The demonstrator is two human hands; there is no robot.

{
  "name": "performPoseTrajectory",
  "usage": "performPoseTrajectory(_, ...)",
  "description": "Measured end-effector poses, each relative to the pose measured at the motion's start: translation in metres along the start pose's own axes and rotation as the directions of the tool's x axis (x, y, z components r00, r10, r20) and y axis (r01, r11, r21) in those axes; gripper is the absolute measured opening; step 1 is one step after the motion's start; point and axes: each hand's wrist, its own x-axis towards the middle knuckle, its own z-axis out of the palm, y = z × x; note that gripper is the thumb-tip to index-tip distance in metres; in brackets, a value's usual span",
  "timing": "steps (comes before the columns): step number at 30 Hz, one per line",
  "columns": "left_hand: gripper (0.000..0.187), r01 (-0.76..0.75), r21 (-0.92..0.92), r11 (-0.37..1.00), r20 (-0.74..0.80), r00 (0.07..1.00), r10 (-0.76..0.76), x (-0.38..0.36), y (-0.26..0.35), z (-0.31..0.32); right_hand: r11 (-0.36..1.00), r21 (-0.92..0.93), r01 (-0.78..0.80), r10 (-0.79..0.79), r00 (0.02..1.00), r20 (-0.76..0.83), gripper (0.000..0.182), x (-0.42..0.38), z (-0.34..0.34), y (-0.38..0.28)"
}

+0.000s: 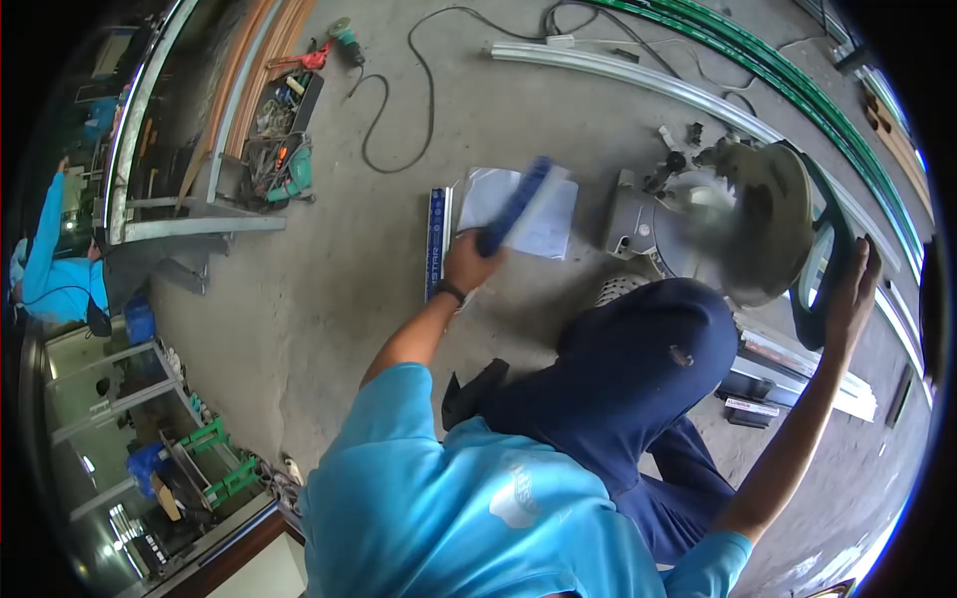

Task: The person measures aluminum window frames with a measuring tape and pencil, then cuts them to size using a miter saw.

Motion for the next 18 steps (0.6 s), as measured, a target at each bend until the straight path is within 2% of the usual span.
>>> performPoseTrajectory(1, 0.063, 0.121, -0.011, 0.993, -0.073, 0.990, -0.122, -0.006, -0.047, -0.003, 1.000, 0.012, -0.023, 0.023, 1.000, 0.014, 0.064, 0.003, -0.001, 0.003)
performPoseTrajectory(3, 0.068, 0.382, 0.080, 0.921, -0.139, 0.919, -0.369, -0.014, -0.108, -0.017, 1.000, -0.020, -0.017, 0.017, 1.000, -0.007, 0.061, 0.005, -0.001, 0.008)
performPoseTrajectory(5, 0.075, 0.542, 0.123, 0.831, -0.175, 0.836, -0.520, -0.017, -0.152, -0.024, 0.999, 0.015, 0.029, -0.029, 1.000, -0.008, 0.058, 0.004, 0.003, 0.003)
performPoseTrajectory(6, 0.077, 0.536, 0.159, 0.829, -0.171, 0.842, -0.512, -0.019, -0.171, -0.024, 0.999, 0.012, 0.036, -0.036, 0.999, -0.020, 0.057, 0.001, 0.001, 0.001)
performPoseTrajectory(7, 0.078, 0.511, 0.199, 0.836, -0.148, 0.859, -0.490, -0.017, -0.182, -0.022, 0.999, 0.001, -0.039, 0.039, 0.999, -0.001, 0.057, -0.002, 0.001, -0.007)
performPoseTrajectory(8, 0.077, 0.608, 0.191, 0.770, 0.011, 0.784, -0.621, -0.011, -0.186, -0.024, 0.993, -0.027, -0.116, 0.116, 0.993, 0.004, 0.057, -0.003, 0.002, -0.018)
performPoseTrajectory(9, 0.074, 0.644, 0.216, 0.734, 0.036, 0.746, -0.665, -0.006, -0.208, -0.009, 0.998, -0.042, -0.050, 0.049, 0.998, -0.035, 0.060, -0.006, 0.005, -0.028)
performPoseTrajectory(10, 0.076, 0.610, 0.247, 0.753, 0.098, 0.757, -0.646, -0.002, -0.213, -0.005, 0.996, -0.079, -0.039, 0.033, 0.997, -0.071, 0.064, -0.003, 0.008, -0.022)
performPoseTrajectory(11, 0.082, 0.541, 0.260, 0.800, 0.068, 0.816, -0.574, -0.003, -0.199, -0.004, 0.998, -0.065, 0.006, -0.013, 0.994, -0.111, 0.066, -0.003, 0.008, -0.023)
performPoseTrajectory(12, 0.086, 0.588, 0.355, 0.727, -0.013, 0.781, -0.625, 0.003, -0.188, 0.002, 0.993, -0.069, 0.092, -0.102, 0.982, -0.161, 0.058, 0.000, 0.010, -0.016)
performPoseTrajectory(13, 0.084, 0.517, 0.330, 0.790, -0.086, 0.850, -0.520, 0.000, -0.164, 0.009, 0.984, -0.134, 0.117, -0.136, 0.981, -0.137, 0.068, -0.002, 0.004, -0.027)
performPoseTrajectory(14, 0.082, 0.443, 0.311, 0.841, -0.167, 0.897, -0.410, -0.003, -0.143, 0.011, 0.966, -0.154, 0.207, -0.227, 0.966, -0.126, 0.070, 0.002, 0.001, -0.026)
performPoseTrajectory(15, 0.078, 0.335, 0.288, 0.897, -0.126, 0.942, -0.312, 0.001, -0.140, 0.020, 0.934, -0.219, 0.281, -0.315, 0.938, -0.142, 0.064, 0.012, 0.001, -0.020)
performPoseTrajectory(16, 0.075, 0.225, 0.262, 0.939, -0.090, 0.974, -0.208, 0.007, -0.140, 0.031, 0.994, -0.055, 0.097, -0.099, 0.994, -0.049, 0.066, 0.011, -0.004, -0.051)
performPoseTrajectory(17, 0.072, 0.114, 0.234, 0.966, -0.057, 0.993, -0.103, 0.014, -0.139, 0.038, 0.963, -0.104, 0.250, -0.262, 0.957, -0.122, 0.064, 0.019, 0.000, -0.041)
performPoseTrajectory(18, 0.071, 0.047, 0.162, 0.986, -0.003, 0.999, -0.048, 0.018, -0.130, 0.046, 0.936, -0.100, 0.338, -0.350, 0.923, -0.157, 0.061, 0.030, -0.002, -0.039)
